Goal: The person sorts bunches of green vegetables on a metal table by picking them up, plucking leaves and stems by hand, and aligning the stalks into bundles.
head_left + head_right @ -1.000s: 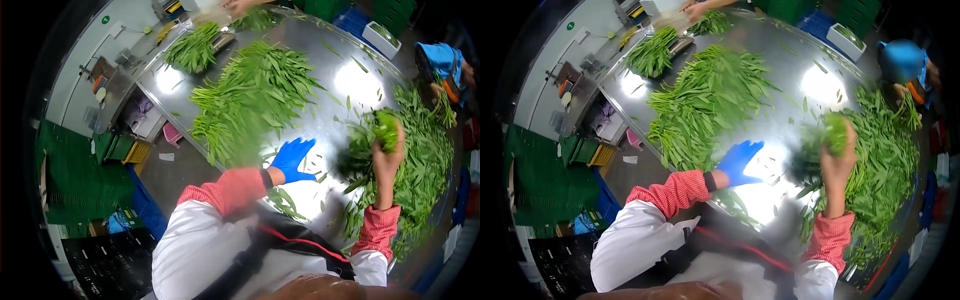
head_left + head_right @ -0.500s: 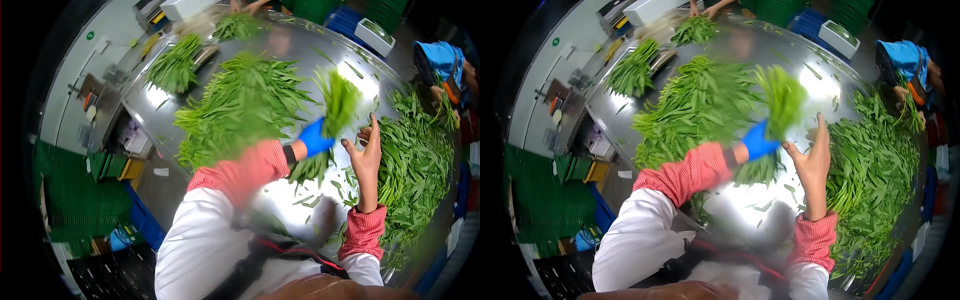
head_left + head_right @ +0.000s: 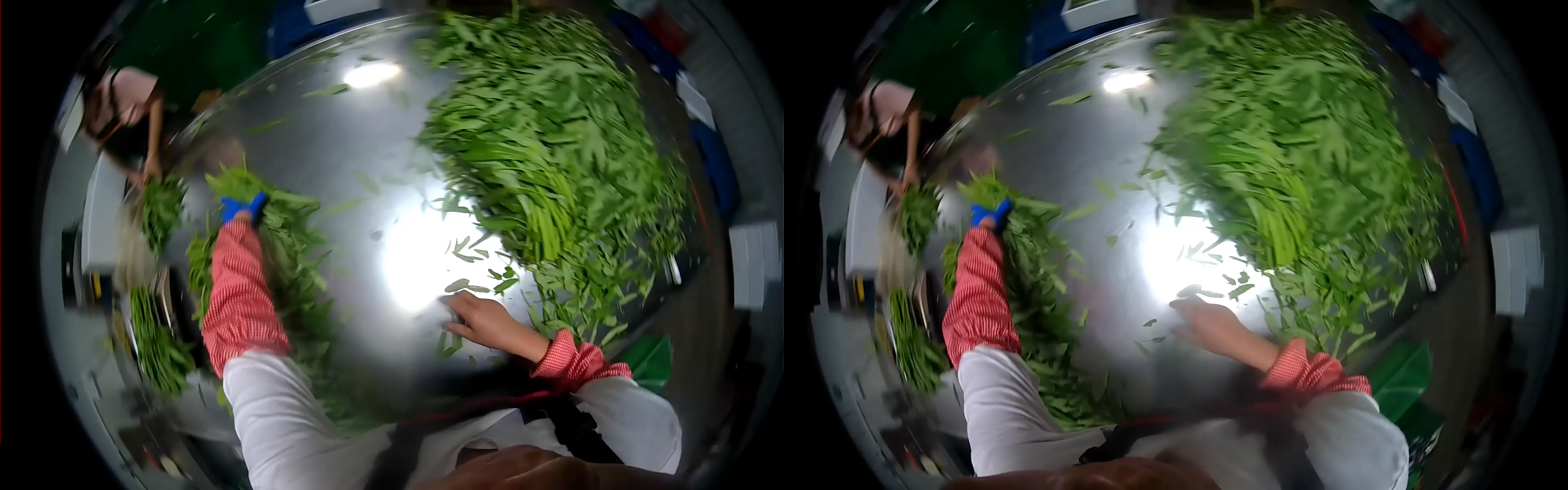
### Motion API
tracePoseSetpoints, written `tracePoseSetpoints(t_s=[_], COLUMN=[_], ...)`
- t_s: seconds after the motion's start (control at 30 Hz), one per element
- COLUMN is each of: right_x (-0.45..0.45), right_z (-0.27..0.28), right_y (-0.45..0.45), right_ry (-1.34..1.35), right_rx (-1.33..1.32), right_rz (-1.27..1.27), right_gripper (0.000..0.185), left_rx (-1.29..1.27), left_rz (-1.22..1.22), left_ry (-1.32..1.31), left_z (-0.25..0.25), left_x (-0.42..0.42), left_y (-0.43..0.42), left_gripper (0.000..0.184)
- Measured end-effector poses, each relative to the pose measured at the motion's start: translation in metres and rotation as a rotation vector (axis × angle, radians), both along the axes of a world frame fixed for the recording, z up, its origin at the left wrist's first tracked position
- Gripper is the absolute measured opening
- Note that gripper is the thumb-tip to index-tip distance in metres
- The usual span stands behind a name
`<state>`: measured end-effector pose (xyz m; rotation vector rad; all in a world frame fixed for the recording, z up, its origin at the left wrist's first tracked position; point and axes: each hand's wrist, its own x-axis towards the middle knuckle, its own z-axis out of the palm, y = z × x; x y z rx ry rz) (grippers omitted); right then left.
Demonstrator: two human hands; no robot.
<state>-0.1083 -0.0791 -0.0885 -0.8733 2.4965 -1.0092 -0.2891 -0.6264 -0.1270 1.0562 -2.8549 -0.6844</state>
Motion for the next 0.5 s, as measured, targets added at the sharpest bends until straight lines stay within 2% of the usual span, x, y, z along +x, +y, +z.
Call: tracePoseSetpoints(t_s=[0.03,0.07,0.1,0.17,0.23,0.27,0.37,0.4,0.43,0.5], right_x=[-0.003,-0.004,-0.01,-0.02,-0.031,-0.036,-0.044,-0.045,-0.045,-0.046], right_z=[0.0,-0.001,0.0,0.014,0.048,0.049,0.048,0.048,0.048,0.058], right_y=[0.002,0.004,0.006,0.014,0.022,0.029,0.057,0.067,0.077,0.1], right_ry=[0.05,0.095,0.156,0.078,0.042,0.127,0.293,0.372,0.45,0.507], right_rx=[0.002,0.003,-0.052,-0.054,-0.024,-0.1,-0.147,-0.121,-0.095,-0.041], right_rz=[-0.012,-0.014,-0.033,-0.126,-0.245,-0.281,-0.318,-0.321,-0.321,-0.308], right_gripper=[0.042,0.041,0.038,0.039,0.038,0.036,0.031,0.03,0.029,0.032], left_rx=[-0.113,-0.127,-0.177,-0.275,-0.396,-0.455,-0.09,0.199,0.315,0.363], left_rz=[0.119,0.295,0.277,0.263,0.063,-0.038,-0.445,-0.45,-0.539,-0.68], left_ry=[-0.169,-0.243,-0.208,-0.131,0.066,0.174,0.653,0.686,0.643,0.505], left_z=[-0.01,-0.031,-0.026,0.007,0.043,0.055,0.049,0.038,0.027,0.037], left_x=[-0.001,-0.007,-0.008,-0.001,0.012,0.017,0.046,0.058,0.078,0.13], left_y=[0.001,-0.004,0.007,0.037,0.083,0.108,0.175,0.198,0.215,0.269], left_gripper=[0.113,0.11,0.107,0.101,0.088,0.082,0.07,0.066,0.063,0.061])
